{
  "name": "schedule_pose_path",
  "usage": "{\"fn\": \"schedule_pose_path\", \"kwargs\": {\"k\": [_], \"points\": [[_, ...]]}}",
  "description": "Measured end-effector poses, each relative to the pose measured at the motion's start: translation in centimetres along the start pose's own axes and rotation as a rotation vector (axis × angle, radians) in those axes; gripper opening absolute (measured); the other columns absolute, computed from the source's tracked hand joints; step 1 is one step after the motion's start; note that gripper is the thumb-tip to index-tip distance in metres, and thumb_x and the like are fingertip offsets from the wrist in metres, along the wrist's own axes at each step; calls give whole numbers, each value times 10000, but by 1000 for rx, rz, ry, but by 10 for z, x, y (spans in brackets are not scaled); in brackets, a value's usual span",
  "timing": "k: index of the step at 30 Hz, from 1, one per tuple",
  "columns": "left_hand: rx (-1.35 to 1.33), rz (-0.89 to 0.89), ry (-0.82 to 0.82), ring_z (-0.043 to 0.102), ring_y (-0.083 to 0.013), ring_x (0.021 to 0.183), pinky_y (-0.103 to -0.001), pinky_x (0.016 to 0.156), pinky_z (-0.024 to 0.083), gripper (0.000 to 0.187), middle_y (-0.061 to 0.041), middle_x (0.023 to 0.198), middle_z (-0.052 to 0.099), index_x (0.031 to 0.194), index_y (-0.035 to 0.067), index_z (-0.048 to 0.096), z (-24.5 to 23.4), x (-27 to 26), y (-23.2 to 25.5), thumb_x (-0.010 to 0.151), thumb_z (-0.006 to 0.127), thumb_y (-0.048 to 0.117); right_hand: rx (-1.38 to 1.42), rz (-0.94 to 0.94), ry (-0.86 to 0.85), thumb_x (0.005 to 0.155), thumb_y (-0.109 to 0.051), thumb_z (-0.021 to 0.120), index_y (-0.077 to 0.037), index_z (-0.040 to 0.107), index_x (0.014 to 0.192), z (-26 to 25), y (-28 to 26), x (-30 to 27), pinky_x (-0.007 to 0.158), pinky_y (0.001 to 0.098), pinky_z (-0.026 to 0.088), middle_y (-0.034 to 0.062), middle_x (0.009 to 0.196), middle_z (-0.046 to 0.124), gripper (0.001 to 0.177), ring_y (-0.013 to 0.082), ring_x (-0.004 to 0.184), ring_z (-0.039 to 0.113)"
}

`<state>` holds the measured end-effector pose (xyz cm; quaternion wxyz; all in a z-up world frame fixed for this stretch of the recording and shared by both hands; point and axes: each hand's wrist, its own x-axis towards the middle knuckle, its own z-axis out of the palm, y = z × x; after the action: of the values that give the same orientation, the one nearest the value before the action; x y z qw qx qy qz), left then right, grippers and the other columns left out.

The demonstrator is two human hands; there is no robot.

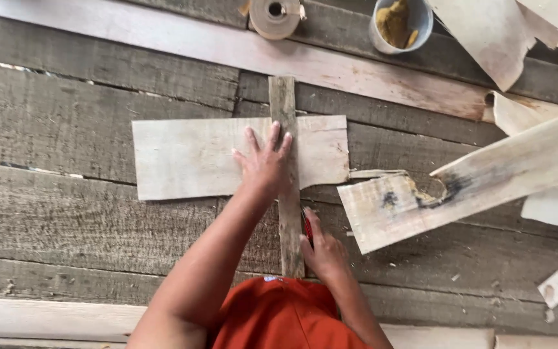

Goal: The person uses a red utility knife to cut a small piece of wood on a wooden workbench. They then pick up a long, thin piece of wood, align it with a smaller piece, and use the knife to score and cut along the edge, creating a straight cut.

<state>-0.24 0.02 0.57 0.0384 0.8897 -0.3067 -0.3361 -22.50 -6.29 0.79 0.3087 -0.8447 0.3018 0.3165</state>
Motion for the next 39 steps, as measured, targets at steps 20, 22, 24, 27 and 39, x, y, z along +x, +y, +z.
{"fn": "schedule_pose_path", "kwargs": {"k": [20,22,24,27,39], "points": [[46,3,61,124,-591,1487,-869,954,336,1040,-27,1720,162,1596,285,356,11,11,-5,711,883,427,314,-18,865,807,-226,693,-58,628,1253,-79,26,172,882,492,520,174,971,672,482,384,974,674],[32,-3,56,117,-595,1485,-873,950,331,1060,-28,1720,156,1595,287,358,13,10,-3,694,895,440,451,27,778,800,-319,708,-80,637,1175,-88,32,177,828,463,532,133,864,669,450,346,908,691],[28,-3,27,96,-600,1485,-875,958,318,1029,-37,1724,126,1601,274,343,10,9,-2,732,881,400,522,57,643,761,-533,810,-163,708,1100,-95,24,174,746,421,552,51,814,698,512,262,833,715],[17,-8,11,89,-587,1492,-875,968,309,1033,-29,1721,126,1593,287,348,12,10,-2,716,883,398,475,28,606,790,-492,798,-176,724,927,-93,30,175,671,424,518,54,704,680,353,266,742,703],[-13,-24,-38,52,-579,1503,-876,1006,265,1029,-31,1731,90,1610,269,316,10,13,-3,755,883,353,280,14,551,978,-406,635,24,626,1097,-118,-23,127,946,571,485,288,1065,658,447,471,1121,624]]}}
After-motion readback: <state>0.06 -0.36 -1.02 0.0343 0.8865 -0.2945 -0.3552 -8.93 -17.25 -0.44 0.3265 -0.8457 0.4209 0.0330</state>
